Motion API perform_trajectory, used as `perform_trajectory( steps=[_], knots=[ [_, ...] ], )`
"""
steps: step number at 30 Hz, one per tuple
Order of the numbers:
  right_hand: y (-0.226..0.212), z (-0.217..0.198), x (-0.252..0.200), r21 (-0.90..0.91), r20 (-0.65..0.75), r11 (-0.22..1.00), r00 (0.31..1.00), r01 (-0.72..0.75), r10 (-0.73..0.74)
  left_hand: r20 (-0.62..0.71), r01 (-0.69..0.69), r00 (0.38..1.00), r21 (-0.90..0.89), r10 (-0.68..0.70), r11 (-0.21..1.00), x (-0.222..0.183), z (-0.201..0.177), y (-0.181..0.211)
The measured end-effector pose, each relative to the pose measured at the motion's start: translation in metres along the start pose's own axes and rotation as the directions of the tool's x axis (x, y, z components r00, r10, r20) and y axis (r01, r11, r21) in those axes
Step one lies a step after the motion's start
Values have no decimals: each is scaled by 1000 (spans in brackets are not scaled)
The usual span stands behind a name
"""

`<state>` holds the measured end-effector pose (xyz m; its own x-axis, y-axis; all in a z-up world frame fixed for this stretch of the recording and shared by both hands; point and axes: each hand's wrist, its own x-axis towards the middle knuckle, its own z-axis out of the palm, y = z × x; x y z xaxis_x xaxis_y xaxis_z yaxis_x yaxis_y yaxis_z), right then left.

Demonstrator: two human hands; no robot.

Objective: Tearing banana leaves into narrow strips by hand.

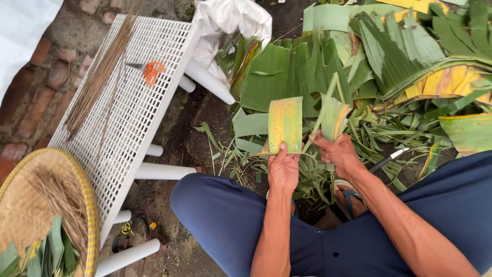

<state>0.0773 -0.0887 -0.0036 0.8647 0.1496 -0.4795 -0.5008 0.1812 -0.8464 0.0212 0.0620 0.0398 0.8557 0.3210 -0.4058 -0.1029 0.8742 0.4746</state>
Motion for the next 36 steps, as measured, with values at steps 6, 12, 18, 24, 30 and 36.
perform_trajectory(
  steps=[6,12,18,24,30,36],
  knots=[
    [-24,-20,-25,9,-128,998,990,66,-64,15,4,1000,28,-4,1000,-4,25,-7],
    [-97,4,-78,137,-157,960,962,244,-222,-17,27,1000,75,-26,997,58,-91,-71],
    [-92,17,-83,61,-135,969,964,238,-228,28,71,997,104,-74,992,-13,6,-38],
    [-72,14,-71,71,-105,967,966,243,-235,34,55,998,156,-61,986,-3,-34,-58],
    [-64,15,-61,52,-69,961,961,273,-269,37,45,998,179,-52,983,0,-39,-50],
    [-63,19,-63,66,-113,956,954,286,-278,22,41,999,179,-45,983,-3,-39,-47]
  ],
)
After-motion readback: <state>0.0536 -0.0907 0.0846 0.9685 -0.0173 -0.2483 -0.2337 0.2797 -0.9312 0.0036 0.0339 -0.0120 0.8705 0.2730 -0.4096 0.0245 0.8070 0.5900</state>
